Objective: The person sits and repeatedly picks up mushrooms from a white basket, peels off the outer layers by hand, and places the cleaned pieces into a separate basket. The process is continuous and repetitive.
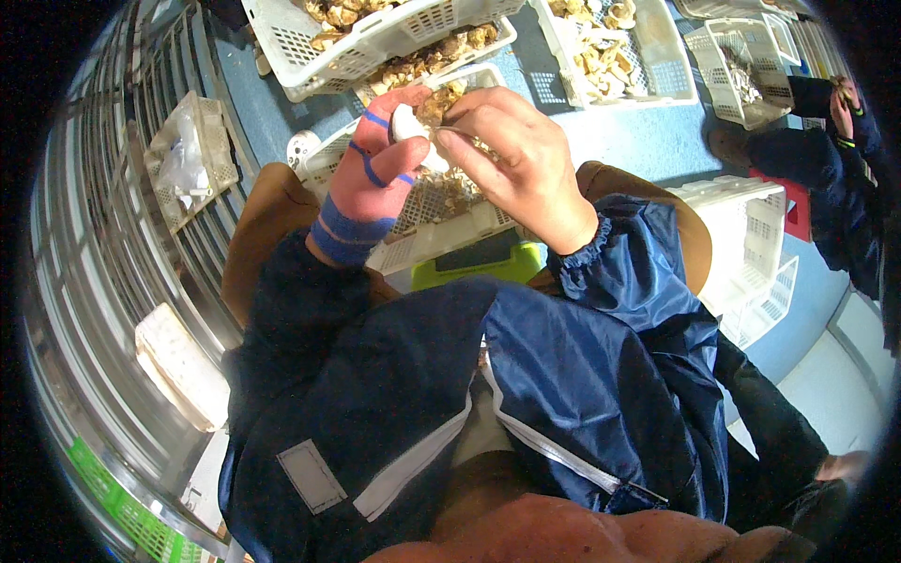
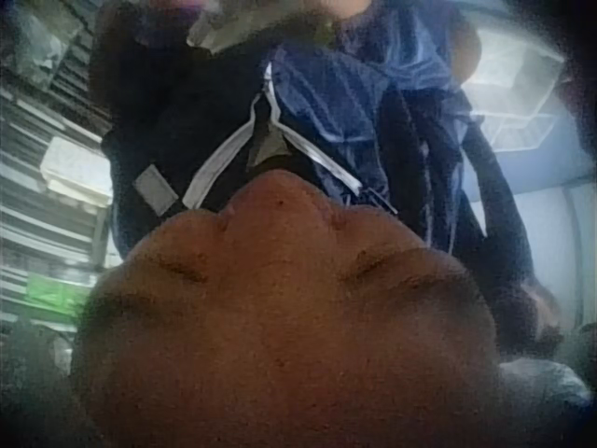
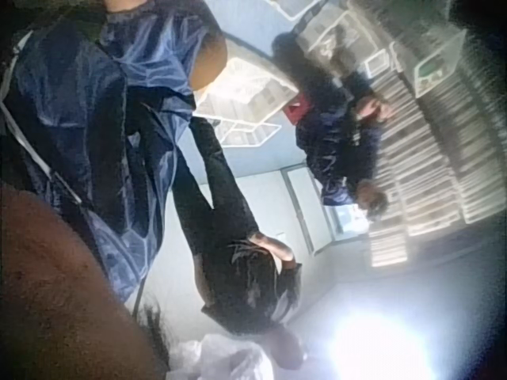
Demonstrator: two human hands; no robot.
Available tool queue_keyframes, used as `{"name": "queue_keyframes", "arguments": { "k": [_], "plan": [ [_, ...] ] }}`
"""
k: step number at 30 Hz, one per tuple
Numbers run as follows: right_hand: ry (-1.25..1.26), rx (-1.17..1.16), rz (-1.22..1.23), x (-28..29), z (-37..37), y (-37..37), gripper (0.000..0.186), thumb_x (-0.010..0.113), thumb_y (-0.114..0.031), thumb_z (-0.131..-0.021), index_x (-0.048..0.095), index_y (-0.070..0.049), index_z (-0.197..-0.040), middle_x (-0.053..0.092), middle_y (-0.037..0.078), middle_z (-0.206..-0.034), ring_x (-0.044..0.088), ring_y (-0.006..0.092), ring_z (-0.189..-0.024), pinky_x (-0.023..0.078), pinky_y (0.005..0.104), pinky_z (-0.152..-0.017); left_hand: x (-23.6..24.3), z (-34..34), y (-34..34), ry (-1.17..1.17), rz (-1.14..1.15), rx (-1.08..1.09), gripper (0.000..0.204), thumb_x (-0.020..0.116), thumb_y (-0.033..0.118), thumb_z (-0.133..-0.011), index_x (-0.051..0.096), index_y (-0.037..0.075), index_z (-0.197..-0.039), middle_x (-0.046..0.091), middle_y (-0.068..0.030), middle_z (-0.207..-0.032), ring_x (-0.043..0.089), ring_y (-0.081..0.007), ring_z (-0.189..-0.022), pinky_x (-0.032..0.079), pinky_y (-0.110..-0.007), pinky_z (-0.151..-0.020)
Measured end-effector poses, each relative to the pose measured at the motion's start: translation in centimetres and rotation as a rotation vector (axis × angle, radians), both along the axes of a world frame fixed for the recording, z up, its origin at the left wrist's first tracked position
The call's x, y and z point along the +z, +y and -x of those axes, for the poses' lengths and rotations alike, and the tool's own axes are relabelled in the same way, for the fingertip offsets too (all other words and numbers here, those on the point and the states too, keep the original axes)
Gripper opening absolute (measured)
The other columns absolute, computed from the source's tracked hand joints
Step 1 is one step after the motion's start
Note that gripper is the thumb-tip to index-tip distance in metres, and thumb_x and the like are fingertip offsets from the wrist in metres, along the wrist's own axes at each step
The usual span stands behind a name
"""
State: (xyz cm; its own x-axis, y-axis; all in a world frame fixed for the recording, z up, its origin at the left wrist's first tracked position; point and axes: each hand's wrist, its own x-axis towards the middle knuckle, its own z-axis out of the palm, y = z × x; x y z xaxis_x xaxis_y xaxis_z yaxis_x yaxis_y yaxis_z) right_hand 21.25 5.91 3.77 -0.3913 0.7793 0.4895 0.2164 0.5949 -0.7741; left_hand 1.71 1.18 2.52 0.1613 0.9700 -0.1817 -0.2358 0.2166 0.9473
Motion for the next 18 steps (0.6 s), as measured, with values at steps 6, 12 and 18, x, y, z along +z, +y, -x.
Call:
{"name": "queue_keyframes", "arguments": {
  "k": [6, 12, 18],
  "plan": [
    [-0.139, -0.031, -0.116, 0.2, -0.2, -0.4, 0.014, 0.075, -0.001, -0.082, 0.065, -0.002, -0.092, 0.069, 0.013, -0.097, 0.069, 0.0313, -0.083, 0.056, 0.0368, -0.071, 0.3, -0.8, 0.0, -0.330, 0.149, 0.066, 0.055, 0.060, 0.010, -0.093, 0.042, 0.000, -0.144, 0.056, -0.0130, -0.131, 0.056, -0.0171, -0.110, 0.046, -0.034, -0.098],
    [-0.078, -0.153, -0.126, -0.1, -1.2, 1.0, 0.012, 0.071, 0.004, -0.085, 0.066, 0.000, -0.094, 0.070, 0.012, -0.096, 0.070, 0.0268, -0.082, 0.055, 0.0324, -0.074, 0.2, -0.4, -0.1, -0.386, 0.242, 0.106, 0.068, 0.071, 0.033, -0.091, 0.043, 0.006, -0.146, 0.055, -0.0149, -0.140, 0.054, -0.0366, -0.129, 0.039, -0.057, -0.112],
    [0.015, -0.006, 0.014, -0.1, -2.5, 2.9, 0.010, 0.073, -0.007, -0.084, 0.065, -0.001, -0.086, 0.066, 0.014, -0.089, 0.067, 0.0331, -0.085, 0.053, 0.0394, -0.074, -1.3, 1.5, 0.2, -0.626, 0.354, 0.121, 0.066, 0.073, 0.035, -0.089, 0.047, 0.009, -0.145, 0.055, -0.0135, -0.141, 0.055, -0.0392, -0.128, 0.042, -0.060, -0.109]
  ]
}}
